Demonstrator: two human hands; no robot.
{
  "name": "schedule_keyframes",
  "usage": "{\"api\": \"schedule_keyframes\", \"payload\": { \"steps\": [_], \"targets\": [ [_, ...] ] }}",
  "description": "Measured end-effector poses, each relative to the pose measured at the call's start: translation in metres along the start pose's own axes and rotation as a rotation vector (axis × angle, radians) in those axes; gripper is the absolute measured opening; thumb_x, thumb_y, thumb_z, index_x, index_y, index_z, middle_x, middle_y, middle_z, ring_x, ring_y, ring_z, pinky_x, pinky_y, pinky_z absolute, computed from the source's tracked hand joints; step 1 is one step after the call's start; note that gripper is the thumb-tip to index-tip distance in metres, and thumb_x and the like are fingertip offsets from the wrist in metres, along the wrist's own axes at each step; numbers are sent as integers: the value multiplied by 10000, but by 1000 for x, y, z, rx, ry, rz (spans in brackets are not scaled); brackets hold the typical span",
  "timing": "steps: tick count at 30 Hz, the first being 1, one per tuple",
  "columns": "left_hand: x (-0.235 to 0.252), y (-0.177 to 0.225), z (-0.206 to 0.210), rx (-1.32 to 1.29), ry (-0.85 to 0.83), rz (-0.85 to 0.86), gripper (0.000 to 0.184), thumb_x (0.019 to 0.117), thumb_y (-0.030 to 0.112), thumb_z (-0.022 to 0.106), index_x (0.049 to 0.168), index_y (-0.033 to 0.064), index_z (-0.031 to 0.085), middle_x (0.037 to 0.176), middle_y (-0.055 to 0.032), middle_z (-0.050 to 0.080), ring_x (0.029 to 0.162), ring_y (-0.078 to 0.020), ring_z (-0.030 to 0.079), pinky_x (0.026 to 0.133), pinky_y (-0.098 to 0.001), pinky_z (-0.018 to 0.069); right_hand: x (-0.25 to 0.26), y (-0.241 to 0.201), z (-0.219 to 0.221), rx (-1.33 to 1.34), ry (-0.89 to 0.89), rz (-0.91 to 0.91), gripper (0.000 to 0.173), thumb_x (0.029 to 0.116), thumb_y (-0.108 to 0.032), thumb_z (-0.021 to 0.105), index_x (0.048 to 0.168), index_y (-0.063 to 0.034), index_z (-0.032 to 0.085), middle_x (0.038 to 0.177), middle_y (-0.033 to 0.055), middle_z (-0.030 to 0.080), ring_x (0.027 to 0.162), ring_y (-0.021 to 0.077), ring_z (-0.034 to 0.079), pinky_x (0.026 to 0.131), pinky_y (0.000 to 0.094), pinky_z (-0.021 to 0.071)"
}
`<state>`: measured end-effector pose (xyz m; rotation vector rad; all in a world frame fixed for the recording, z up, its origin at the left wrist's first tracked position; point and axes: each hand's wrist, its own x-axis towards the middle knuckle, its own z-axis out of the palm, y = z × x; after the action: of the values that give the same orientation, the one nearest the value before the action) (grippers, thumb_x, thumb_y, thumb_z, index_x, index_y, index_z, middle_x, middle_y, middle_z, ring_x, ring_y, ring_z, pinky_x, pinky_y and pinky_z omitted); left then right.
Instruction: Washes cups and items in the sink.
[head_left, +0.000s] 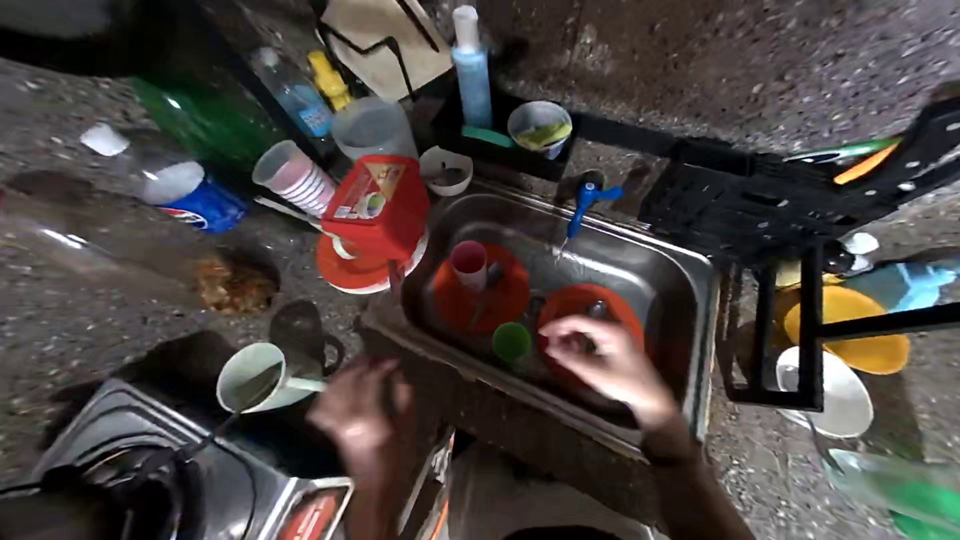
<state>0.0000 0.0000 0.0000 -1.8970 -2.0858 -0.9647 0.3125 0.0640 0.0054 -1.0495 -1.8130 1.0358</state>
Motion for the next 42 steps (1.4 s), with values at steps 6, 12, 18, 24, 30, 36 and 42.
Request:
{"api": "schedule_keyframes", "payload": {
  "steps": [6, 12, 18, 24, 30, 36, 42],
  "targets": [
    [7, 75, 118, -176, -906, 65, 774, 879, 318, 793, 1530, 64, 462, 1524, -228, 483, 1417, -394, 462, 1166, -556, 390, 2, 85, 72, -548, -289, 301, 339, 898, -161, 724, 1211, -33, 720, 1349, 208, 638, 1305, 403, 562, 1068, 583, 469],
    [30, 111, 173, 69, -1233, 227, 640, 931, 267, 738, 1516, 162, 501, 1578, -193, 425, 1389, -390, 493, 1106, -568, 449, -27, 83, 18, -193, -14, 508, 319, 1006, -153, 617, 1310, -83, 688, 1256, 149, 707, 1167, 264, 677, 1048, 462, 523],
    [53, 104, 188, -108, -952, 46, 643, 845, 523, 797, 1271, 53, 691, 1378, -217, 612, 1280, -390, 588, 1082, -595, 467, -103, 62, -16, -176, 165, 491, 273, 1036, -239, 575, 1194, -82, 734, 1090, 116, 752, 1034, 235, 714, 965, 479, 555],
    [98, 146, 243, -561, -885, -194, 592, 1009, 503, 606, 1303, -10, 651, 1232, -248, 682, 1166, -374, 656, 1026, -575, 503, -174, 42, -3, -172, 265, 418, 220, 1004, -186, 614, 1098, -59, 767, 1064, 105, 750, 1030, 214, 706, 976, 449, 554],
    [94, 173, 330, -1389, -842, -814, 489, 1028, 277, 566, 1465, 85, 459, 1400, -184, 548, 1209, -311, 577, 975, -515, 517, -183, 58, 6, -106, 345, 359, 187, 972, -168, 662, 1094, -71, 765, 1088, 104, 738, 1091, 203, 678, 1015, 416, 529],
    [81, 199, 333, -1632, -890, -898, 595, 1042, 653, 270, 1274, 174, 535, 1048, -56, 673, 829, -174, 668, 646, -356, 575, -186, 56, 1, -120, 340, 336, 181, 985, -130, 641, 1088, -41, 760, 1092, 146, 735, 1104, 258, 674, 1036, 450, 512],
    [87, 181, 323, -1479, -874, -855, 630, 1049, 647, 303, 1415, 171, 493, 1279, -75, 615, 1105, -203, 614, 900, -450, 544, -189, 62, 3, -123, 372, 266, 166, 974, -89, 634, 1060, -18, 757, 1048, 145, 732, 1038, 235, 687, 989, 416, 536]
  ]
}}
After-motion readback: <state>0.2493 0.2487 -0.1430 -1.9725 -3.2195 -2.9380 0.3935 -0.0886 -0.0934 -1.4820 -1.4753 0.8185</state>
